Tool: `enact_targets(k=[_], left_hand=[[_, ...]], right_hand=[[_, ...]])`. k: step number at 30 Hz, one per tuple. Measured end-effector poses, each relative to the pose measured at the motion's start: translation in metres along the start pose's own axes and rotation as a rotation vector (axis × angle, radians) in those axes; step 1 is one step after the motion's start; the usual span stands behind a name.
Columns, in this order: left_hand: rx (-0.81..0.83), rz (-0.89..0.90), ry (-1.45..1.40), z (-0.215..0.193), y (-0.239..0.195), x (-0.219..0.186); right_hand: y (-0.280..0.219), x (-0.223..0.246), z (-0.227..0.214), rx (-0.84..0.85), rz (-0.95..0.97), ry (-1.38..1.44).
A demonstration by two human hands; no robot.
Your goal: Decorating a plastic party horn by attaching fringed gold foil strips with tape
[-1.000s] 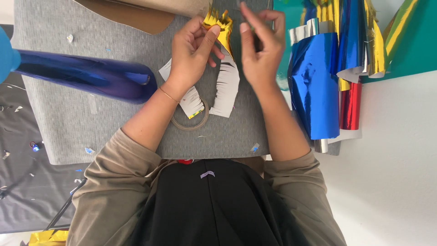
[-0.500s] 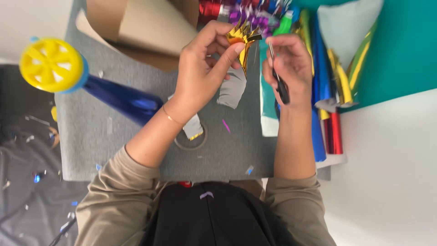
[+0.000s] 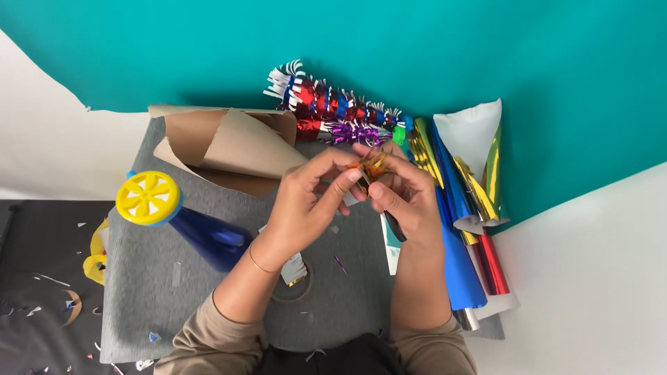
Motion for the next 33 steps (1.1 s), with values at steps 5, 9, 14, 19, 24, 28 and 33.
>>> enact_targets(k=[5,9,14,19,24,28,33], left_hand=[[-0.014,0.030,0.062,-0.005,0.002,-0.009],[-0.048,0.056,0.147,-0.010,0.003,-0.015],[-0.067,0.048,0.114,-0.011,0.005,-0.013],[-0.090,0.016,0.106,-0.015,0.007,-0.006],[-0.044,0.044,0.154,-0.006,0.005,-0.011],[-0.042,0.080,0.194,-0.003,0.004,-0.017],[-0.046,0.090,0.201,-0.004,0.006,-0.014]], right_hand=[[0.001,0.007,-0.004,-0.052,-0.177,-0.148],[-0.011,0.039,0.009,-0.134,-0.513,-0.500],[-0.020,0.068,0.012,-0.271,-0.758,-0.724],[-0.007,0.034,-0.013,-0.048,-0.255,-0.220],[-0.002,0.001,-0.012,0.048,-0.098,-0.080],[0.000,0.041,0.006,-0.092,-0.349,-0.427],[-0.008,0.055,0.000,-0.263,-0.560,-0.641]])
Point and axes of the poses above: each hand's wrist, its own y-axis towards the middle knuckle, its own z-axis out of the palm, x = y × z, the point moved 10 cm from there along y, towards the middle knuckle, and after that the axes turned 12 degrees about -x, right-handed, at the moved point
